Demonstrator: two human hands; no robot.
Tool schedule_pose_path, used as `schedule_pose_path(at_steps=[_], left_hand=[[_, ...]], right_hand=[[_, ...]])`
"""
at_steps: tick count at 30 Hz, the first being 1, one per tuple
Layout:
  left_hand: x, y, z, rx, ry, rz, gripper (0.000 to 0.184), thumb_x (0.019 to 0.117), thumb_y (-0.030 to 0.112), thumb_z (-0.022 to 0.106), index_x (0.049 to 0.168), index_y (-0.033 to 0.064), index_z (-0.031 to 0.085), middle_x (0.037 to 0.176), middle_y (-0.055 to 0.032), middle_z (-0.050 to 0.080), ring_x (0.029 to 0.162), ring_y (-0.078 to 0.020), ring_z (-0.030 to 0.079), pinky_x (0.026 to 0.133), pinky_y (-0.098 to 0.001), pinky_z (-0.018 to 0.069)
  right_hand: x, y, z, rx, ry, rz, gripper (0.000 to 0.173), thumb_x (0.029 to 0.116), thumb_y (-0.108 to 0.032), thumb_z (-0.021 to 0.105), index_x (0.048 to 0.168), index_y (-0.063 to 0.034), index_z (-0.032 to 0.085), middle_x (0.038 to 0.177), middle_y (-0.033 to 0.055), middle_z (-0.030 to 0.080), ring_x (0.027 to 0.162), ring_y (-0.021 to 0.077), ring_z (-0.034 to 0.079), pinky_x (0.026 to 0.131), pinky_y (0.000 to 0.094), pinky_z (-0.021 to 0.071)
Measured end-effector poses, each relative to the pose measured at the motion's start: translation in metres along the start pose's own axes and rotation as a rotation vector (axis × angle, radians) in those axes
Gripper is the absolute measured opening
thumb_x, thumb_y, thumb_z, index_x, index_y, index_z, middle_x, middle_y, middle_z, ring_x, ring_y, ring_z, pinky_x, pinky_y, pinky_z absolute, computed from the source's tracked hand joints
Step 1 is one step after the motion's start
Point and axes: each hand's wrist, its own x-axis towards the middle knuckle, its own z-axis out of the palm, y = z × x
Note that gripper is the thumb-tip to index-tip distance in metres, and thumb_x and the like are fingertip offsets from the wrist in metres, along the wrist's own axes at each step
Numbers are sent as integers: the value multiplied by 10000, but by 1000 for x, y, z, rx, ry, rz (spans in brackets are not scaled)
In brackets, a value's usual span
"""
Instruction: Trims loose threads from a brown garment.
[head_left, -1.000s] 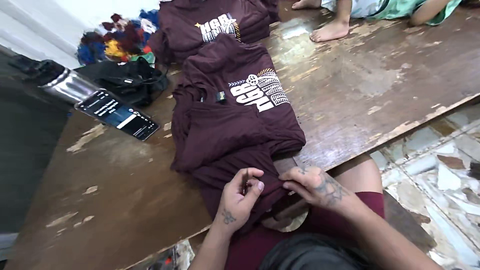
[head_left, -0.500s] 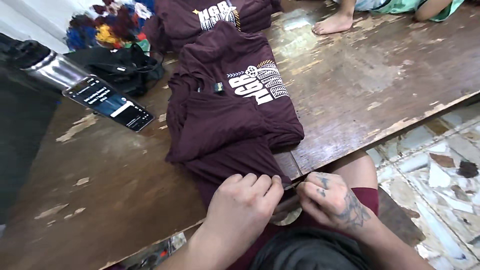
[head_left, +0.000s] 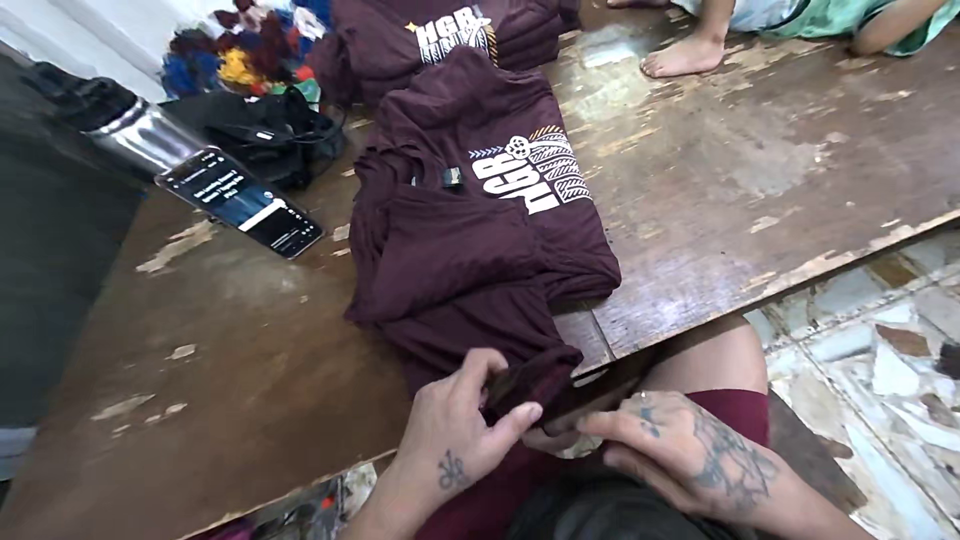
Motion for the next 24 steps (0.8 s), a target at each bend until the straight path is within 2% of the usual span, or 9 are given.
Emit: schedule_pose_path(at_steps=[3, 5, 7, 8, 10, 12, 15, 19, 24], left_hand=[[-10, -31, -29, -79, -262, -45, 199, 871, 253, 741, 907, 66, 685, 710, -81, 659, 632, -242, 671, 569, -478, 548], [-23, -60, -54, -342, 333, -270, 72, 893, 88, 646, 842, 37, 640, 730, 6, 640, 656, -76, 631, 643, -265, 548], [-6, -71, -68, -660, 1110, -374, 132, 1042, 91, 511, 934, 160, 482, 603, 113, 490, 491, -3, 497, 486, -167, 464], [2, -66, -71, -697, 1236, -354, 116, 1076, 149, 471, 977, 211, 466, 582, 152, 460, 462, 13, 470, 452, -160, 443], [2, -46, -50, -543, 952, -244, 104, 1067, 191, 444, 1000, 138, 503, 652, 149, 547, 551, 39, 540, 543, -160, 491], [-1, -30, -28, -312, 456, -123, 361, 1070, 244, 460, 1026, -40, 677, 897, -43, 708, 803, -42, 651, 765, -223, 537], [11, -39, -10, -178, 121, -103, 413, 1062, 258, 415, 1122, -12, 721, 1129, -166, 698, 1077, -212, 661, 971, -369, 514], [4, -34, 3, -122, 113, -175, 606, 922, 532, 603, 1169, -11, 708, 1187, -196, 679, 978, -278, 678, 805, -429, 560], [-42, -26, 25, 21, 83, 116, 245, 816, 322, 760, 924, 108, 709, 822, -47, 692, 717, -181, 697, 598, -369, 584]], right_hand=[[2, 7, -3, 7, 30, -52, 303, 1074, -287, 489, 884, -120, 657, 678, -11, 628, 630, 97, 614, 628, 240, 516], [11, 10, -2, -2, 43, -78, 429, 1074, -382, 488, 761, -122, 623, 631, -4, 581, 631, 121, 596, 647, 267, 503], [25, 11, -4, -23, 46, -71, 377, 1073, -357, 484, 866, -111, 680, 761, 42, 653, 766, 186, 650, 779, 335, 534], [34, 12, -5, -55, 55, -57, 317, 1063, -321, 491, 951, -113, 703, 849, 61, 688, 837, 213, 673, 829, 366, 540], [56, 16, -10, -118, 69, -32, 257, 1040, -277, 520, 1057, -112, 716, 1013, 101, 723, 979, 278, 695, 914, 446, 540], [84, 22, -12, -146, 72, -17, 275, 1028, -268, 543, 1122, -91, 730, 1167, 149, 726, 1127, 357, 683, 988, 553, 511], [127, 57, 3, -249, -3, 89, 419, 1054, -406, 495, 1271, -124, 717, 1343, 148, 679, 1307, 392, 597, 1073, 670, 411], [168, 112, 17, -202, -383, 451, 678, 1020, -617, 456, 1541, -184, 495, 1607, 148, 429, 1540, 382, 279, 1185, 722, 141], [130, 87, 13, -225, -6, 202, 646, 1002, -622, 464, 1403, -146, 636, 1504, 204, 535, 1440, 428, 441, 1136, 686, 323]])
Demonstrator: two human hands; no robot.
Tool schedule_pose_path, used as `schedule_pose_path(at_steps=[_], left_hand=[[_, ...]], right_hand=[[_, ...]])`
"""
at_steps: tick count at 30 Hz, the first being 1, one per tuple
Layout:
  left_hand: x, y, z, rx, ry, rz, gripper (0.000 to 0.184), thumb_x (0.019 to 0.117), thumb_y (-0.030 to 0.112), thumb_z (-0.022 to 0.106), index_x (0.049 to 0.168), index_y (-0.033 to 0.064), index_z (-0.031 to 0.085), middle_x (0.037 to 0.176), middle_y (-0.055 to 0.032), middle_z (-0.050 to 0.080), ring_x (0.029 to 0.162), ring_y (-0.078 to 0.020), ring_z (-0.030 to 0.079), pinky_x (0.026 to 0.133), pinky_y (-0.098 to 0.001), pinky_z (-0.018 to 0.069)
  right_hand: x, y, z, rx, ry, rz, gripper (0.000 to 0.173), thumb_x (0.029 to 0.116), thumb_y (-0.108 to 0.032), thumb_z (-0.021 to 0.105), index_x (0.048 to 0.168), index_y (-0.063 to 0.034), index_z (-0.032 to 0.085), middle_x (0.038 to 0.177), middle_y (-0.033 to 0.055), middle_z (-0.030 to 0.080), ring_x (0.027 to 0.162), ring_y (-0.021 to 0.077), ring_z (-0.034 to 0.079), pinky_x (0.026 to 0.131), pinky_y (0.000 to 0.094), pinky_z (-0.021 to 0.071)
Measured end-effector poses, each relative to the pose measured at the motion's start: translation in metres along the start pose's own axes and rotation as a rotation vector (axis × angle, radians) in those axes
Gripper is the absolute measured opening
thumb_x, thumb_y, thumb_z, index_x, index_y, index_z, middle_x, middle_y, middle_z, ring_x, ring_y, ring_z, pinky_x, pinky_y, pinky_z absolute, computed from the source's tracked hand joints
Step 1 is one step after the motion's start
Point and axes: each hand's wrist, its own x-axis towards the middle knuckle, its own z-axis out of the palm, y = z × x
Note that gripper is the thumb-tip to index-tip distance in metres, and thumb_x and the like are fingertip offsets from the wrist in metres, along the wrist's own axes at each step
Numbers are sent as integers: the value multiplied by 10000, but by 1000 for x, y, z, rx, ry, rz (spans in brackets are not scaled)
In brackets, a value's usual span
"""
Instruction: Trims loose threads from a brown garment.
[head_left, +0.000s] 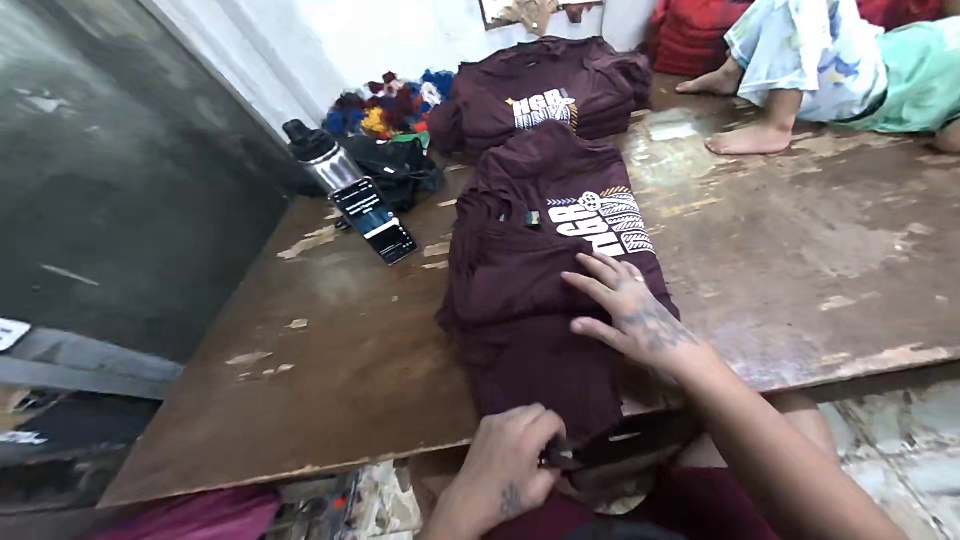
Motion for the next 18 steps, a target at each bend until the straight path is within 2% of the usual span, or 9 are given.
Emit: schedule_pose_path(at_steps=[3, 5, 7, 8, 9, 10, 12, 15, 18], left_hand=[[-5, -9, -3, -211, 100, -4, 212, 965, 254, 621, 899, 72, 708, 827, -59, 661, 752, -130, 640, 679, -265, 544], [7, -4, -14, -267, 75, -48, 269, 1026, 239, 540, 925, 26, 670, 903, -109, 647, 812, -161, 637, 739, -285, 544], [23, 4, -19, -183, 130, -37, 238, 1019, 186, 521, 945, 2, 652, 816, -119, 671, 719, -183, 662, 670, -319, 555], [29, 6, -21, -173, 151, 4, 226, 1010, 184, 535, 942, 4, 654, 762, -106, 669, 662, -166, 649, 622, -300, 540], [31, 7, -25, -207, 134, 45, 230, 1006, 191, 549, 927, 7, 664, 725, -94, 657, 622, -141, 621, 591, -269, 516], [30, 6, -32, -256, 89, 69, 251, 1007, 210, 554, 901, 14, 670, 691, -75, 632, 591, -108, 583, 564, -234, 487], [20, -3, -48, -242, -79, 24, 266, 1000, 263, 565, 867, 64, 682, 657, -20, 604, 560, -60, 553, 525, -207, 466], [28, 9, -48, -106, -307, -133, 240, 975, 248, 638, 873, 58, 743, 679, -112, 676, 624, -287, 688, 581, -526, 544], [54, 29, -21, -389, -56, -160, 366, 1030, 324, 546, 1010, 2, 718, 698, -62, 656, 573, -150, 618, 554, -346, 529]], right_hand=[[-38, -25, -9, 85, 283, -171, 520, 1053, -517, 457, 1196, -82, 703, 1188, 179, 703, 1176, 329, 649, 1031, 511, 493], [-54, -48, -10, 133, 238, -210, 569, 1052, -571, 414, 1171, -88, 690, 1038, 136, 719, 998, 249, 692, 897, 400, 553], [-57, -63, 0, 131, 103, -198, 595, 1008, -569, 493, 1221, -54, 699, 989, 153, 723, 890, 287, 717, 755, 429, 595], [-55, -64, 5, 122, 70, -171, 467, 980, -434, 594, 1179, -30, 717, 969, 180, 712, 858, 327, 717, 705, 459, 599], [-54, -62, 7, 116, 88, -137, 288, 873, -207, 693, 1079, -10, 735, 941, 209, 697, 829, 365, 715, 668, 486, 601], [-56, -57, 5, 97, 132, -113, 225, 768, -69, 715, 984, -9, 734, 922, 223, 686, 815, 382, 710, 650, 494, 598], [-70, -46, -1, 56, 178, -135, 185, 768, -77, 681, 943, -55, 737, 916, 199, 681, 817, 346, 695, 666, 450, 587], [-88, -41, 13, 39, 166, -201, 232, 875, -142, 617, 1031, -82, 777, 921, 152, 704, 821, 283, 704, 699, 381, 596], [-92, -34, 23, 61, 247, -261, 198, 949, -190, 607, 1050, -83, 741, 955, 153, 702, 869, 252, 694, 772, 329, 579]])
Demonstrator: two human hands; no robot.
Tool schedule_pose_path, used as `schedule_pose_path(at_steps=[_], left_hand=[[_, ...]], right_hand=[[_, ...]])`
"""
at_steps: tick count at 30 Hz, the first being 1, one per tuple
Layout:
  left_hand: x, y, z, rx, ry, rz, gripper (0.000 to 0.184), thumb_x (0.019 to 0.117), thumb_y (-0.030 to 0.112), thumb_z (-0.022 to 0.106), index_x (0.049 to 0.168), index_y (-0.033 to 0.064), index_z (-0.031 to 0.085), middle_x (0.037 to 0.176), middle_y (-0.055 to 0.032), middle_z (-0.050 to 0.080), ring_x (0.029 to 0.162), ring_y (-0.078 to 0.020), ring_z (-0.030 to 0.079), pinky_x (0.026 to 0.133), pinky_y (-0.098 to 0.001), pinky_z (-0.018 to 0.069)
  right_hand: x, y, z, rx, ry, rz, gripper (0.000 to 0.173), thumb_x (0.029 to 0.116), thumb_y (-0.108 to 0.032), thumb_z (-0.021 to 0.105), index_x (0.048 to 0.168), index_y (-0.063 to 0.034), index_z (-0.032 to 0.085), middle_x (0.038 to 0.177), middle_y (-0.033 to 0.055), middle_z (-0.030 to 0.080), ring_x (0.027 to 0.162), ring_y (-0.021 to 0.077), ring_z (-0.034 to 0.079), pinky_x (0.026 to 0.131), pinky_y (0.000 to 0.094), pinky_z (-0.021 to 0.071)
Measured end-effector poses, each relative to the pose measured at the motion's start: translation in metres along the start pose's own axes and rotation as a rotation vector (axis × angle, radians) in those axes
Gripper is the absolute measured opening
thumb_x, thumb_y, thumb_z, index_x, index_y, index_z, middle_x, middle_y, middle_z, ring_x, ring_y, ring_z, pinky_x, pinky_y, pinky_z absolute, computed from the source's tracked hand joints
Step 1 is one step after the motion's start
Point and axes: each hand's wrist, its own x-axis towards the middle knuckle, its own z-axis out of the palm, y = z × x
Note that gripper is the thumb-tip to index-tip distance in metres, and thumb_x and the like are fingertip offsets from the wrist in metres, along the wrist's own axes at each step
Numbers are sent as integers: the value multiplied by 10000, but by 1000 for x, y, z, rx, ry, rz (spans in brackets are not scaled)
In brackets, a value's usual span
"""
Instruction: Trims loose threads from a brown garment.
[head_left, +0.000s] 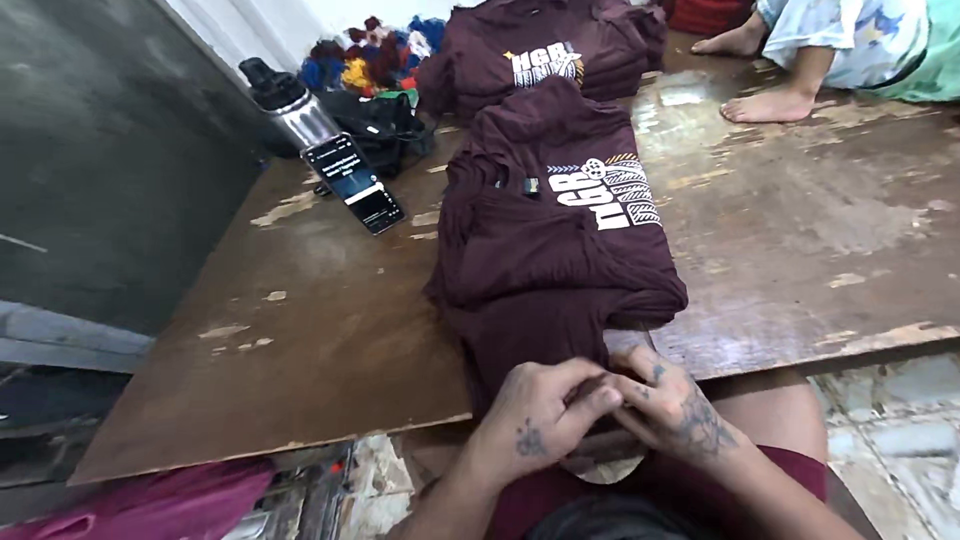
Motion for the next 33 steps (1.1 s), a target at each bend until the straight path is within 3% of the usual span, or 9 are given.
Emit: schedule_pose_path(at_steps=[3, 5, 8, 14, 18, 20, 24, 28, 33], left_hand=[[12, -12, 23, -386, 98, -109, 441, 1060, 262, 438, 1319, -89, 506, 727, 17, 562, 578, -47, 534, 543, -245, 483], [10, -26, 24, -565, 189, -97, 372, 1065, 224, 362, 1331, -21, 447, 731, 116, 509, 573, 32, 488, 509, -157, 425], [7, -31, 21, -683, 258, -39, 306, 1063, 225, 429, 1308, 51, 484, 759, 149, 565, 602, 56, 526, 515, -121, 435], [17, -19, 30, -685, 305, -87, 363, 1009, 121, 524, 1325, -54, 494, 771, 121, 608, 601, 14, 588, 523, -155, 510], [13, -24, 30, -690, 315, -111, 355, 1019, 120, 494, 1333, -45, 474, 784, 117, 619, 593, 16, 586, 511, -149, 502], [11, -25, 31, -698, 309, -112, 346, 1017, 114, 493, 1324, -45, 477, 794, 118, 622, 597, 21, 585, 514, -144, 500], [7, -25, 27, -362, 169, -120, 488, 1009, 177, 516, 1413, -92, 464, 854, 47, 642, 651, 0, 580, 558, -178, 497], [-9, -28, 14, -9, 8, 36, 391, 979, 200, 538, 1284, -18, 649, 1047, -106, 722, 880, -130, 681, 788, -295, 570], [-11, -25, 20, 296, 2, 272, 328, 960, 137, 563, 1227, 51, 733, 950, -109, 734, 774, -240, 721, 630, -384, 583]], right_hand=[[-26, 4, -13, 14, 90, -74, 149, 1001, -134, 579, 1026, -68, 710, 901, 115, 711, 858, 192, 692, 816, 268, 565], [-46, 4, -28, -3, 69, -25, 144, 1015, -138, 562, 1026, -79, 693, 893, 88, 689, 858, 152, 681, 815, 235, 562], [-50, 1, -37, 12, 39, 77, 150, 1011, -174, 548, 991, -64, 648, 883, 93, 672, 844, 155, 671, 785, 227, 556], [-8, -22, -5, 68, 124, 206, 349, 1000, -348, 590, 1124, -37, 685, 987, 155, 709, 914, 234, 701, 833, 315, 574], [-8, -11, 3, 129, 81, 216, 229, 948, -223, 660, 1098, -80, 758, 955, 161, 692, 874, 232, 682, 813, 293, 565], [-7, -5, 9, 135, 91, 177, 154, 917, -139, 669, 993, -83, 790, 864, 148, 686, 805, 234, 672, 761, 304, 557], [-8, -3, -2, 269, 95, 115, 200, 999, -140, 566, 909, -49, 720, 829, 124, 680, 813, 210, 664, 775, 287, 541], [-26, -5, -30, 390, -27, 159, 252, 1063, -197, 497, 935, -34, 641, 871, 111, 691, 867, 166, 682, 827, 255, 550], [-28, -15, -37, 337, -7, 118, 220, 1074, -183, 473, 953, -43, 593, 887, 113, 662, 891, 173, 679, 847, 257, 561]])
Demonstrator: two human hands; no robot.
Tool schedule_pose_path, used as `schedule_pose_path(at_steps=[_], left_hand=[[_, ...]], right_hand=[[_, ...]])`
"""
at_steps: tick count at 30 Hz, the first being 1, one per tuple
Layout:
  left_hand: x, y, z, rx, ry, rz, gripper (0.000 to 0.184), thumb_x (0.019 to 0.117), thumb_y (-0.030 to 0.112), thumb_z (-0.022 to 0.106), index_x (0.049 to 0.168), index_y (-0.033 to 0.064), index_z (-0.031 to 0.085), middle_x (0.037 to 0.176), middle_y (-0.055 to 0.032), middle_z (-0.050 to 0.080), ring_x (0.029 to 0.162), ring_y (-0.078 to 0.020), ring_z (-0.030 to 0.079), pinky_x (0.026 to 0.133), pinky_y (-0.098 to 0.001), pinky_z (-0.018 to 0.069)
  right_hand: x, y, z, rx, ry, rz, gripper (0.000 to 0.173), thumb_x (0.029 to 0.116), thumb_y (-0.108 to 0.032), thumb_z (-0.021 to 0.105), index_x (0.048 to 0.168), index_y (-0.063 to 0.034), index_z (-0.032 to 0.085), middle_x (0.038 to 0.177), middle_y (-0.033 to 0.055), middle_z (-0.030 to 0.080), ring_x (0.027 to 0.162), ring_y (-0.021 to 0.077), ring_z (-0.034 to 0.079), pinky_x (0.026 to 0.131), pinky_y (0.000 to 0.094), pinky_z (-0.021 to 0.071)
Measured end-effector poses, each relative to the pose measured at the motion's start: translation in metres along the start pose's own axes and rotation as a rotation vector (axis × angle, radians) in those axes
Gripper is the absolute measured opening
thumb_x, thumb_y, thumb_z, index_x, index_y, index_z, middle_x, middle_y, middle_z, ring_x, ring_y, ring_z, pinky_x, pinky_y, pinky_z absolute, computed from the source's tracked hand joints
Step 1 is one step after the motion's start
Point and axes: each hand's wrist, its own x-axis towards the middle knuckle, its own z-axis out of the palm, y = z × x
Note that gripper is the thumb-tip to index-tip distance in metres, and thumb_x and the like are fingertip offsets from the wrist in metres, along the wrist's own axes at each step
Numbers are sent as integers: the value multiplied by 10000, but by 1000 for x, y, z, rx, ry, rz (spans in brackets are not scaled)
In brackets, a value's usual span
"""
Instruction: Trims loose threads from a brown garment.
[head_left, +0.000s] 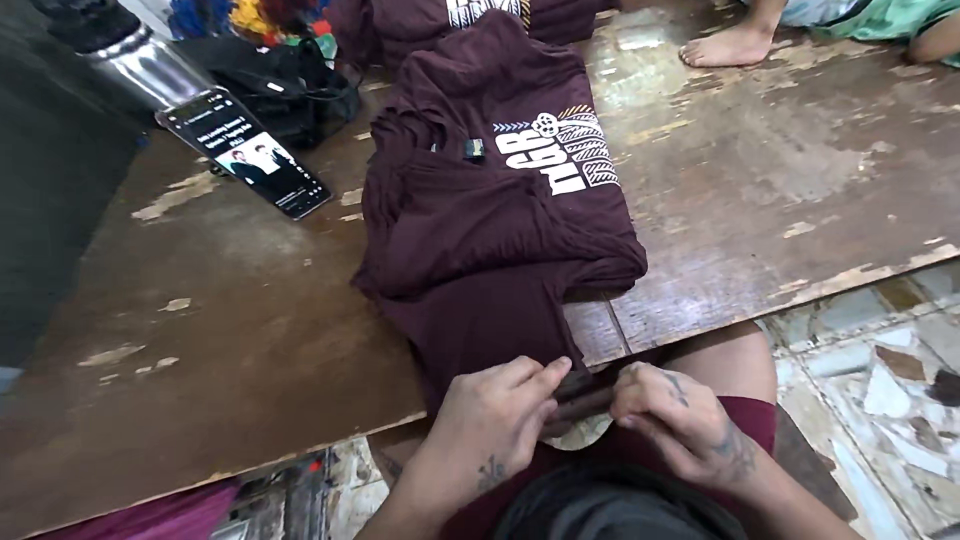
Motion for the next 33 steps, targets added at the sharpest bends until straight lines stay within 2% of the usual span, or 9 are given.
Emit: schedule_pose_path(at_steps=[3, 6, 8, 13, 17, 21, 25, 28, 33], left_hand=[[1, 1, 4, -17, 75, -52, 311, 986, 131, 550, 1213, 32, 738, 924, -110, 739, 759, -219, 717, 642, -347, 577], [2, 1, 1, -307, 146, -290, 388, 988, 179, 574, 1292, -48, 659, 1014, -111, 714, 843, -106, 667, 758, -240, 563], [4, -2, 4, -449, 188, -398, 410, 986, 177, 575, 1314, -65, 620, 1017, -73, 696, 788, -44, 653, 679, -200, 567], [-4, -7, 1, -311, 95, -276, 411, 991, 216, 555, 1302, -29, 663, 1043, -119, 720, 894, -109, 670, 815, -243, 553], [-8, -8, 0, -269, 60, -170, 400, 992, 218, 557, 1285, -27, 675, 1000, -136, 715, 837, -145, 663, 767, -257, 550], [1, -8, 5, -343, 102, -226, 421, 1011, 233, 539, 1304, -48, 652, 1033, -128, 718, 898, -104, 666, 821, -231, 548], [-1, -7, 5, -290, 83, -193, 413, 982, 215, 558, 1281, -47, 670, 1004, -132, 720, 867, -128, 667, 805, -247, 548], [-7, -5, 2, -232, 34, -136, 379, 965, 182, 574, 1261, -24, 688, 1003, -134, 719, 846, -168, 676, 776, -284, 563], [-1, 4, 8, 54, 24, -12, 330, 954, 139, 558, 1217, 66, 743, 908, -108, 719, 742, -243, 705, 602, -364, 563]], right_hand=[[0, -5, 0, 27, 9, -34, 274, 1098, -249, 437, 937, -66, 561, 864, 86, 627, 877, 151, 663, 847, 253, 556], [5, 2, 3, -81, 37, -34, 428, 1092, -404, 451, 887, -70, 623, 740, 84, 595, 720, 178, 621, 702, 286, 529], [14, 14, 12, -209, 13, -16, 270, 1044, -321, 566, 1097, -121, 740, 821, 111, 641, 759, 227, 639, 710, 335, 536], [6, 15, 8, -159, 72, -80, 154, 1026, -130, 554, 994, -75, 695, 862, 101, 673, 842, 199, 668, 823, 298, 555], [-3, 4, -11, -166, -24, -2, 328, 1101, -289, 442, 933, -67, 615, 833, 100, 655, 826, 195, 665, 784, 290, 551], [11, 12, 12, -319, 0, 60, 536, 1055, -519, 455, 931, -48, 678, 825, 127, 694, 780, 247, 689, 721, 368, 558], [12, 19, 23, -319, 35, 67, 184, 972, -177, 592, 863, -59, 682, 793, 109, 699, 779, 255, 690, 791, 388, 543], [5, 13, 6, -180, -26, 68, 193, 981, -149, 555, 846, -40, 638, 775, 116, 675, 787, 243, 693, 950, 391, 536], [6, 11, 3, -125, -6, 19, 205, 990, -133, 522, 838, -34, 618, 753, 126, 643, 774, 254, 671, 971, 398, 516]])
